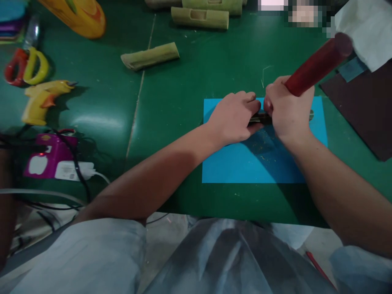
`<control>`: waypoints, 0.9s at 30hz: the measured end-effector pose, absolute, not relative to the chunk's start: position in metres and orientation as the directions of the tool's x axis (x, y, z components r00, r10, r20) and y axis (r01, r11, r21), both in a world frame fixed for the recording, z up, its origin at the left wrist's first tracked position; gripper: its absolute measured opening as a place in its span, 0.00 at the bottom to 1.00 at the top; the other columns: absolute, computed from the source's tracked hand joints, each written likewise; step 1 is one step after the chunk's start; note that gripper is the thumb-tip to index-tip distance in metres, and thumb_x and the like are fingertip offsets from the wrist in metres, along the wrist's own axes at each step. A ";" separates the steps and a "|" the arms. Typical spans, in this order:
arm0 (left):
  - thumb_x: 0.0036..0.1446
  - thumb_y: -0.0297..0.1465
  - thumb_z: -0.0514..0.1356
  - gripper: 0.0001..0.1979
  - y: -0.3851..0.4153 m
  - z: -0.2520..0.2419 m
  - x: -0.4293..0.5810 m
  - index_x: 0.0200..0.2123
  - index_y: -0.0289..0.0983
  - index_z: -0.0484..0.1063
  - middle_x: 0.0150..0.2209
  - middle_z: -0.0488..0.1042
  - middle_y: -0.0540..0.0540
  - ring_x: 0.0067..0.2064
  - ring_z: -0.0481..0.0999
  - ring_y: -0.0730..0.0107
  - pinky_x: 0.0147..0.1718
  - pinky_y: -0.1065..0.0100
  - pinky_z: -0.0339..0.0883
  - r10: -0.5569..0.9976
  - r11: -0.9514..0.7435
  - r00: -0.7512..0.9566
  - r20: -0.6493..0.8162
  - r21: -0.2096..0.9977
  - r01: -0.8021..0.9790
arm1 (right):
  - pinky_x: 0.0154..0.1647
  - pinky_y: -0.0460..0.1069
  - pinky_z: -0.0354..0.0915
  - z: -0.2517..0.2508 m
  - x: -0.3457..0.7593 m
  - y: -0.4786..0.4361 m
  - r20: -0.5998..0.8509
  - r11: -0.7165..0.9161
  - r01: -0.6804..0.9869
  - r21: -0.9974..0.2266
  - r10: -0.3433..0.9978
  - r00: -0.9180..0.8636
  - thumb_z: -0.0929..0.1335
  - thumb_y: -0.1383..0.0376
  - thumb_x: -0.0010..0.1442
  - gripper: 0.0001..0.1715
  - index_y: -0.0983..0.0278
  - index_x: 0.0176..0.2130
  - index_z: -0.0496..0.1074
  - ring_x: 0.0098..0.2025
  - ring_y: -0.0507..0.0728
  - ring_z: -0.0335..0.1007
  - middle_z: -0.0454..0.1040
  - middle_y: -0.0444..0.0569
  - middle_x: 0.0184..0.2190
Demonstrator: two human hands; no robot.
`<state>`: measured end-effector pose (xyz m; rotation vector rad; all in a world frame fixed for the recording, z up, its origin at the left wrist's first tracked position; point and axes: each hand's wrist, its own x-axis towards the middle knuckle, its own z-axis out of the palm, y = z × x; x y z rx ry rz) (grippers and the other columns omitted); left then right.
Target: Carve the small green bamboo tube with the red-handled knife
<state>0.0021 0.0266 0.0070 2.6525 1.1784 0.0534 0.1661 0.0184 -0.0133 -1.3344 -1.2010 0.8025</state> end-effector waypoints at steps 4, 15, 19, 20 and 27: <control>0.78 0.42 0.66 0.16 0.028 0.003 0.000 0.58 0.38 0.84 0.58 0.84 0.35 0.64 0.84 0.36 0.61 0.45 0.78 0.714 -0.680 0.700 -0.002 0.235 0.694 | 0.29 0.58 0.57 -0.016 0.166 0.021 0.141 0.095 0.166 -0.982 0.947 0.290 0.82 0.54 0.69 0.41 0.51 0.21 0.56 0.27 0.57 0.48 0.50 0.41 0.21; 0.80 0.45 0.62 0.20 0.027 0.008 0.003 0.60 0.38 0.85 0.59 0.83 0.33 0.61 0.84 0.38 0.56 0.47 0.74 0.737 -0.651 0.674 -0.059 0.211 0.730 | 0.29 0.58 0.61 -0.005 0.163 0.018 0.173 0.157 0.076 -0.985 0.932 0.318 0.74 0.70 0.71 0.36 0.51 0.17 0.61 0.23 0.57 0.51 0.57 0.42 0.17; 0.79 0.45 0.63 0.18 0.028 0.003 0.001 0.58 0.39 0.85 0.57 0.84 0.36 0.61 0.84 0.40 0.55 0.50 0.74 0.736 -0.656 0.676 -0.021 0.225 0.721 | 0.29 0.58 0.63 0.001 0.160 0.013 0.161 0.147 0.068 -0.987 0.939 0.303 0.76 0.66 0.71 0.35 0.51 0.17 0.63 0.23 0.58 0.52 0.59 0.42 0.17; 0.79 0.45 0.64 0.17 0.029 0.002 0.001 0.58 0.40 0.84 0.57 0.84 0.37 0.61 0.84 0.41 0.55 0.50 0.74 0.735 -0.657 0.677 -0.014 0.229 0.718 | 0.28 0.58 0.63 0.002 0.160 0.012 0.156 0.144 0.063 -0.988 0.940 0.303 0.76 0.64 0.70 0.34 0.51 0.18 0.63 0.23 0.57 0.51 0.59 0.42 0.18; 0.79 0.45 0.65 0.17 0.028 0.006 0.002 0.59 0.40 0.84 0.60 0.84 0.34 0.64 0.84 0.36 0.57 0.47 0.75 0.740 -0.637 0.669 -0.071 0.243 0.731 | 0.31 0.56 0.66 -0.011 0.163 0.017 0.160 0.132 0.114 -0.985 0.946 0.282 0.82 0.54 0.71 0.37 0.52 0.24 0.58 0.30 0.59 0.57 0.56 0.42 0.22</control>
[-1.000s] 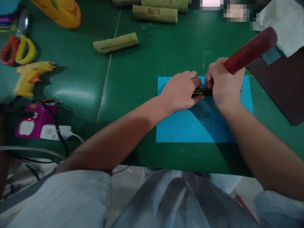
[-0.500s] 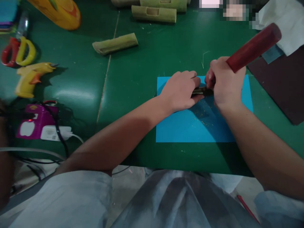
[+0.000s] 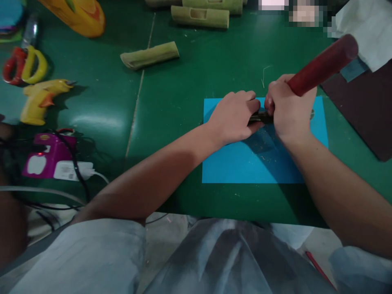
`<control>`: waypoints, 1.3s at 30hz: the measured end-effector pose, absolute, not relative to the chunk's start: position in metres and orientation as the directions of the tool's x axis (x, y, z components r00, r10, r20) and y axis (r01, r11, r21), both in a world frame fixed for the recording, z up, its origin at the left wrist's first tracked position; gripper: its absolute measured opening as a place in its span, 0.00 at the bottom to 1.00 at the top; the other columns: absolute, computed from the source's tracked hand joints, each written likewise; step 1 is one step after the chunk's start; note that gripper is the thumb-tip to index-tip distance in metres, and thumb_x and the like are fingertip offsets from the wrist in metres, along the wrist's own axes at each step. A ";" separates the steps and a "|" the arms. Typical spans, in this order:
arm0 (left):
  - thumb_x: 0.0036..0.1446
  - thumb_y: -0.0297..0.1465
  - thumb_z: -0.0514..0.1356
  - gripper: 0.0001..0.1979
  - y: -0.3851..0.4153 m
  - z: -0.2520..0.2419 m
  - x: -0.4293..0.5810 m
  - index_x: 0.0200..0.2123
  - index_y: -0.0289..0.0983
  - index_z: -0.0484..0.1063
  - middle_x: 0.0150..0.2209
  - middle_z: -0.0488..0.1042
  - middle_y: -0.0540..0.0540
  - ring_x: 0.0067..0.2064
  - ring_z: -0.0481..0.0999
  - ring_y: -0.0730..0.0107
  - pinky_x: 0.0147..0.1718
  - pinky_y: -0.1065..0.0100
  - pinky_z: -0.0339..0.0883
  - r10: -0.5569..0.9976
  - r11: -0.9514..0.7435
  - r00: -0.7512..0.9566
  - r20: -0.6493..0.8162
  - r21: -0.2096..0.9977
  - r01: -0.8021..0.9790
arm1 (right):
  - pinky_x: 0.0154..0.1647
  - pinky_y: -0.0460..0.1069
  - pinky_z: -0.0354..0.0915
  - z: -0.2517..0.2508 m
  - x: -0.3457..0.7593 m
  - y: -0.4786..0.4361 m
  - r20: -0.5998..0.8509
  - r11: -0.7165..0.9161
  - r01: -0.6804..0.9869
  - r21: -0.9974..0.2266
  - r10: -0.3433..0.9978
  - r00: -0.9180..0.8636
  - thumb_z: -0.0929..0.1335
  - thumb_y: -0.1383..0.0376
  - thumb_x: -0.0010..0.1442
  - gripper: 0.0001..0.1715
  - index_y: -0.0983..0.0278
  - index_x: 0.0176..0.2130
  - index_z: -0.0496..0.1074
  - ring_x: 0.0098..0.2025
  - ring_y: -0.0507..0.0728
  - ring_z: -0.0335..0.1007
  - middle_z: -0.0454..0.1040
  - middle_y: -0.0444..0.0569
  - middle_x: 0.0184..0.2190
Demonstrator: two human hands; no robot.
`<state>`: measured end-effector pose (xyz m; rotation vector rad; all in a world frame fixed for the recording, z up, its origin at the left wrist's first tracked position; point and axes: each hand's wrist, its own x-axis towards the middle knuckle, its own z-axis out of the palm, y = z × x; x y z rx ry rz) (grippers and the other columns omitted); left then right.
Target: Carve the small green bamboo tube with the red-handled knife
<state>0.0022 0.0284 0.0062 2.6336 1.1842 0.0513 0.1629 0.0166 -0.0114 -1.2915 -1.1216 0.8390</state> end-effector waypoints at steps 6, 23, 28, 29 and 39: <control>0.78 0.45 0.65 0.17 0.027 0.007 0.003 0.57 0.40 0.85 0.57 0.84 0.34 0.63 0.83 0.35 0.59 0.44 0.73 0.735 -0.652 0.676 -0.046 0.227 0.724 | 0.27 0.57 0.54 -0.009 0.161 0.019 0.116 0.083 0.110 -0.990 0.935 0.336 0.79 0.65 0.67 0.37 0.52 0.19 0.56 0.25 0.57 0.49 0.50 0.41 0.18; 0.77 0.42 0.68 0.17 0.020 0.020 0.009 0.60 0.39 0.84 0.59 0.85 0.34 0.62 0.85 0.35 0.60 0.44 0.74 0.739 -0.644 0.665 -0.109 0.177 0.744 | 0.28 0.58 0.54 -0.001 0.166 0.007 0.198 0.190 0.056 -0.980 0.930 0.311 0.75 0.58 0.75 0.35 0.51 0.19 0.63 0.23 0.58 0.51 0.60 0.43 0.18; 0.76 0.44 0.70 0.20 0.018 0.014 0.008 0.62 0.39 0.82 0.60 0.85 0.35 0.62 0.85 0.36 0.60 0.45 0.74 0.736 -0.654 0.673 -0.071 0.184 0.734 | 0.32 0.58 0.61 0.006 0.172 -0.003 0.239 0.218 0.106 -0.970 0.934 0.267 0.79 0.60 0.74 0.34 0.54 0.21 0.65 0.24 0.58 0.58 0.61 0.43 0.20; 0.75 0.44 0.70 0.19 0.019 0.011 0.008 0.61 0.40 0.82 0.60 0.85 0.36 0.62 0.85 0.37 0.60 0.46 0.75 0.740 -0.651 0.671 -0.051 0.197 0.733 | 0.33 0.58 0.62 0.006 0.173 -0.005 0.255 0.233 0.113 -0.966 0.935 0.246 0.79 0.60 0.74 0.33 0.54 0.21 0.66 0.25 0.57 0.59 0.62 0.43 0.20; 0.76 0.49 0.69 0.22 0.020 0.011 0.001 0.61 0.41 0.84 0.56 0.85 0.35 0.61 0.85 0.34 0.64 0.41 0.73 0.702 -0.690 0.710 -0.065 0.188 0.699 | 0.22 0.53 0.54 0.000 0.181 -0.002 0.203 0.200 0.038 -0.979 0.943 0.263 0.80 0.51 0.71 0.34 0.55 0.22 0.65 0.22 0.54 0.58 0.64 0.43 0.21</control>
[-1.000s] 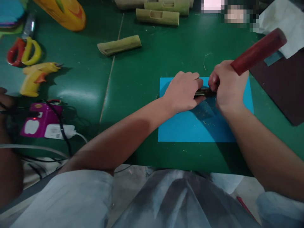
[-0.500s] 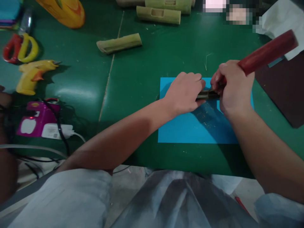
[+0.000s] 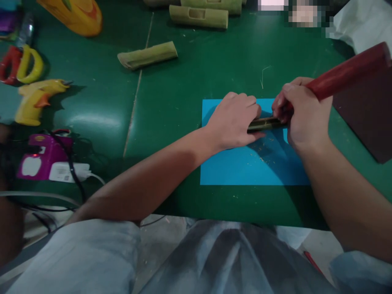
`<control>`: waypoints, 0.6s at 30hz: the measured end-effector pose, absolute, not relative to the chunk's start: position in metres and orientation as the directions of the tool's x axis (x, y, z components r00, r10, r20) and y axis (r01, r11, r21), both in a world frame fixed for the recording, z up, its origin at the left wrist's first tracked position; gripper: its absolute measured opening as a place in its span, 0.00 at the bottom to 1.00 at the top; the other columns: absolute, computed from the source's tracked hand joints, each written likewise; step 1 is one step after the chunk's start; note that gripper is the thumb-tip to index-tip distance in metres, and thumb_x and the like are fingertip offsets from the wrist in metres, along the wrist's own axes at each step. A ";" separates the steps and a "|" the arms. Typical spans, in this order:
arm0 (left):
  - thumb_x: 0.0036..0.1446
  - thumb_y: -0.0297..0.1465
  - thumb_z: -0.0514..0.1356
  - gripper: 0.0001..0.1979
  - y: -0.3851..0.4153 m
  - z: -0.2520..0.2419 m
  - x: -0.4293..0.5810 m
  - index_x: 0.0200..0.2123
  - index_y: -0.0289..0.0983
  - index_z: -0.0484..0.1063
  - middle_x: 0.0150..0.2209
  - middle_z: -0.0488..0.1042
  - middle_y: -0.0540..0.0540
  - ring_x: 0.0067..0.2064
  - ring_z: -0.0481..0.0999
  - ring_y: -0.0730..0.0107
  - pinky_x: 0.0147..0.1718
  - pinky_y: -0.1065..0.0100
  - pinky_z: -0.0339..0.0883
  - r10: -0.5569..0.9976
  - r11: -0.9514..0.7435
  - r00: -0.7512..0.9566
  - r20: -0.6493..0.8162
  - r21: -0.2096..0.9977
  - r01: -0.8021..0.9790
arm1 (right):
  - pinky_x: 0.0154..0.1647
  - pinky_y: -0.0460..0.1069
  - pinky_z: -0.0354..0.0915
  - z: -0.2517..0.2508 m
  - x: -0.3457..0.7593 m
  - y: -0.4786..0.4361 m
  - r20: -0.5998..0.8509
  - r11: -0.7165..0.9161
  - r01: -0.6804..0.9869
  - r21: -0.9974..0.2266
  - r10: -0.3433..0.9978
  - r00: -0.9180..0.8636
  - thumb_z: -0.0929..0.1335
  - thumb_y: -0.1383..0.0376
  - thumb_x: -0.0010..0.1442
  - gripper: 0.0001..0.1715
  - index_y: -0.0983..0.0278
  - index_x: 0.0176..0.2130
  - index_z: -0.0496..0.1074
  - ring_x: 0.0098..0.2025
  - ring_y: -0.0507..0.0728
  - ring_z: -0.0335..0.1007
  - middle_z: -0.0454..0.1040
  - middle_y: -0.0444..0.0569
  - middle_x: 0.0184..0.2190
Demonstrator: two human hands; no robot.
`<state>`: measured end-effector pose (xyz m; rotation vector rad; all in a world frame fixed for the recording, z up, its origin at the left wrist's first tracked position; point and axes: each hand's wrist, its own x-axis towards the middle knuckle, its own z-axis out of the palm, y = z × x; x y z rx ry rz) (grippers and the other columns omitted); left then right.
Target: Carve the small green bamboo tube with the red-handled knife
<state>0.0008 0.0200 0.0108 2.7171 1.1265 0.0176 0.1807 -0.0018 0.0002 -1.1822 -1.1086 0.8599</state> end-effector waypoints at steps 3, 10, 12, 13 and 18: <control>0.79 0.48 0.66 0.20 0.018 0.016 0.001 0.60 0.40 0.85 0.55 0.85 0.34 0.60 0.85 0.35 0.63 0.40 0.73 0.686 -0.708 0.724 -0.068 0.163 0.687 | 0.25 0.53 0.59 0.004 0.178 -0.007 0.196 0.186 0.064 -0.980 0.952 0.236 0.78 0.59 0.71 0.29 0.56 0.22 0.66 0.22 0.54 0.59 0.65 0.42 0.20; 0.78 0.48 0.68 0.16 0.021 0.007 0.000 0.54 0.43 0.85 0.55 0.86 0.37 0.57 0.84 0.41 0.57 0.45 0.73 0.678 -0.723 0.734 0.026 0.200 0.661 | 0.30 0.53 0.66 0.008 0.175 -0.012 0.226 0.219 0.057 -0.974 0.956 0.189 0.73 0.71 0.67 0.24 0.56 0.22 0.70 0.22 0.52 0.60 0.68 0.40 0.19; 0.76 0.48 0.69 0.15 0.022 0.004 0.000 0.53 0.43 0.84 0.54 0.85 0.38 0.56 0.83 0.41 0.57 0.45 0.73 0.678 -0.725 0.734 0.040 0.205 0.658 | 0.30 0.54 0.67 0.006 0.175 -0.011 0.212 0.202 0.072 -0.977 0.958 0.195 0.74 0.70 0.69 0.25 0.56 0.22 0.70 0.22 0.53 0.61 0.67 0.41 0.19; 0.75 0.47 0.69 0.15 0.022 0.004 0.000 0.52 0.44 0.84 0.54 0.85 0.39 0.57 0.83 0.40 0.57 0.44 0.73 0.682 -0.720 0.730 0.040 0.210 0.661 | 0.30 0.54 0.67 0.005 0.176 -0.011 0.204 0.191 0.082 -0.978 0.959 0.200 0.74 0.69 0.69 0.25 0.55 0.22 0.69 0.22 0.53 0.61 0.67 0.41 0.19; 0.77 0.47 0.66 0.15 0.020 0.010 0.001 0.55 0.45 0.83 0.58 0.84 0.37 0.59 0.83 0.38 0.60 0.43 0.72 0.691 -0.701 0.722 -0.034 0.210 0.682 | 0.32 0.56 0.72 0.002 0.179 -0.007 0.129 0.108 0.112 -0.988 0.972 0.195 0.79 0.61 0.73 0.30 0.55 0.23 0.67 0.25 0.56 0.63 0.65 0.42 0.20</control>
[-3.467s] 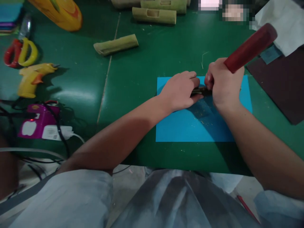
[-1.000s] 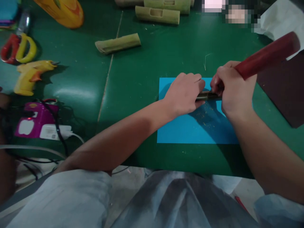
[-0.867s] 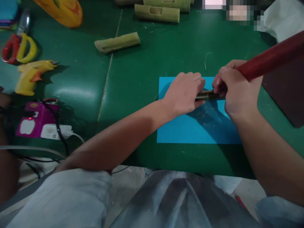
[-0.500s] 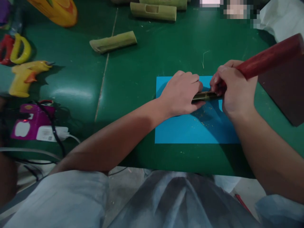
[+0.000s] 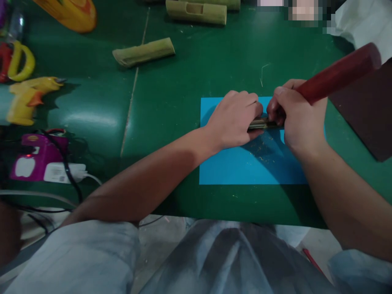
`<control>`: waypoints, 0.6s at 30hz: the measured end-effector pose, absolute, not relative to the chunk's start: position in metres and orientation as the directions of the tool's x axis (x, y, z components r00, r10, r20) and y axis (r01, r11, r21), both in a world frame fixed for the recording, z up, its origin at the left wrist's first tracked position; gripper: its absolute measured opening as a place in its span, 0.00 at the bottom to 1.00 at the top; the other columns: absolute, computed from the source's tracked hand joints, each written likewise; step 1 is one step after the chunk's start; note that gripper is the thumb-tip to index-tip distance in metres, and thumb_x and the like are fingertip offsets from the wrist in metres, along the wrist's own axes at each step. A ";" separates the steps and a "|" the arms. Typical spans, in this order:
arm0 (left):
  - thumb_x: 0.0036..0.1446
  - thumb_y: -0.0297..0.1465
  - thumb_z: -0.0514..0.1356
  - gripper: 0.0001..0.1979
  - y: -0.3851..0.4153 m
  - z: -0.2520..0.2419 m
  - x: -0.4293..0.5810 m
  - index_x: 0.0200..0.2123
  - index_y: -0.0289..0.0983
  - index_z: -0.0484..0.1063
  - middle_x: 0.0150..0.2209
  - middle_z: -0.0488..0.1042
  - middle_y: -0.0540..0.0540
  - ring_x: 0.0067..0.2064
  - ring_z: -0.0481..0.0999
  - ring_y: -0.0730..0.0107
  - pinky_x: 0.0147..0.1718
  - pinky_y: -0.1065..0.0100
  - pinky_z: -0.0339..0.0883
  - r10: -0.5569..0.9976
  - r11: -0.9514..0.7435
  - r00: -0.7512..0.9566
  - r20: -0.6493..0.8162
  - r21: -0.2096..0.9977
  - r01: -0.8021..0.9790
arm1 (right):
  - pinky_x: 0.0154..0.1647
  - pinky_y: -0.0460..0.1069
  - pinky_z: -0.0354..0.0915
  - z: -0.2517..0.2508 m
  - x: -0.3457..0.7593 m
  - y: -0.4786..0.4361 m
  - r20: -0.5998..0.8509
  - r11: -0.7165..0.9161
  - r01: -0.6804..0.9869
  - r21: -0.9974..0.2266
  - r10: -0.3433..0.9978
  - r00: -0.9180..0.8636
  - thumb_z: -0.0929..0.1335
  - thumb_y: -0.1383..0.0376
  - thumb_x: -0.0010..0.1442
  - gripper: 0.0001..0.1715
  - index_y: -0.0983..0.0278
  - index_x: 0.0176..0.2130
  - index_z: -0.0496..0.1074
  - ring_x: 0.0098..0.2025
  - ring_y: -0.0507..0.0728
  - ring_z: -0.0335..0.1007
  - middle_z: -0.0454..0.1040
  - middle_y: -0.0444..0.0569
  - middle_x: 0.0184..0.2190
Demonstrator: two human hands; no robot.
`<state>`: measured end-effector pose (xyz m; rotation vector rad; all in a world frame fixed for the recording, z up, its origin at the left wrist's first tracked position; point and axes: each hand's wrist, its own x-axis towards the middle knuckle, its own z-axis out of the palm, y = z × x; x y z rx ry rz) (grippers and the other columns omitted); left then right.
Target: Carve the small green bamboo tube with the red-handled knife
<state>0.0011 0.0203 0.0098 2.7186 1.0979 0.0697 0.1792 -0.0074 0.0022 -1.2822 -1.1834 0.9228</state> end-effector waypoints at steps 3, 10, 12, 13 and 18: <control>0.78 0.46 0.65 0.17 0.019 0.014 0.002 0.59 0.43 0.83 0.60 0.84 0.35 0.60 0.83 0.38 0.61 0.43 0.72 0.687 -0.704 0.724 -0.054 0.196 0.683 | 0.35 0.57 0.72 0.003 0.180 -0.006 0.099 0.080 0.111 -0.991 0.979 0.178 0.79 0.60 0.75 0.32 0.55 0.24 0.67 0.26 0.57 0.65 0.63 0.42 0.21; 0.81 0.45 0.66 0.19 0.017 0.011 0.002 0.64 0.41 0.85 0.61 0.85 0.35 0.63 0.84 0.38 0.61 0.46 0.72 0.690 -0.710 0.724 -0.010 0.184 0.680 | 0.35 0.57 0.67 0.002 0.168 -0.004 0.202 0.160 0.184 -0.970 0.951 0.235 0.78 0.72 0.67 0.29 0.54 0.23 0.66 0.28 0.56 0.60 0.63 0.41 0.22; 0.81 0.42 0.64 0.18 0.016 0.012 0.001 0.62 0.40 0.85 0.62 0.84 0.35 0.63 0.83 0.39 0.60 0.47 0.72 0.700 -0.699 0.714 -0.008 0.202 0.686 | 0.35 0.58 0.66 0.002 0.166 -0.001 0.189 0.140 0.210 -0.968 0.953 0.236 0.79 0.70 0.68 0.31 0.53 0.23 0.63 0.28 0.57 0.57 0.60 0.41 0.22; 0.81 0.41 0.63 0.17 0.015 0.013 0.000 0.62 0.40 0.85 0.62 0.84 0.35 0.62 0.82 0.40 0.60 0.48 0.72 0.704 -0.693 0.710 -0.011 0.209 0.690 | 0.34 0.58 0.64 0.002 0.166 0.001 0.174 0.122 0.217 -0.969 0.955 0.240 0.79 0.70 0.68 0.32 0.53 0.22 0.62 0.28 0.58 0.56 0.59 0.41 0.22; 0.77 0.40 0.69 0.18 0.015 0.018 0.000 0.62 0.37 0.86 0.62 0.84 0.32 0.65 0.81 0.35 0.62 0.46 0.74 0.729 -0.648 0.677 -0.099 0.218 0.730 | 0.33 0.58 0.53 0.001 0.165 0.012 0.132 0.076 0.200 -0.977 0.949 0.285 0.73 0.77 0.66 0.32 0.52 0.20 0.59 0.27 0.58 0.51 0.55 0.41 0.21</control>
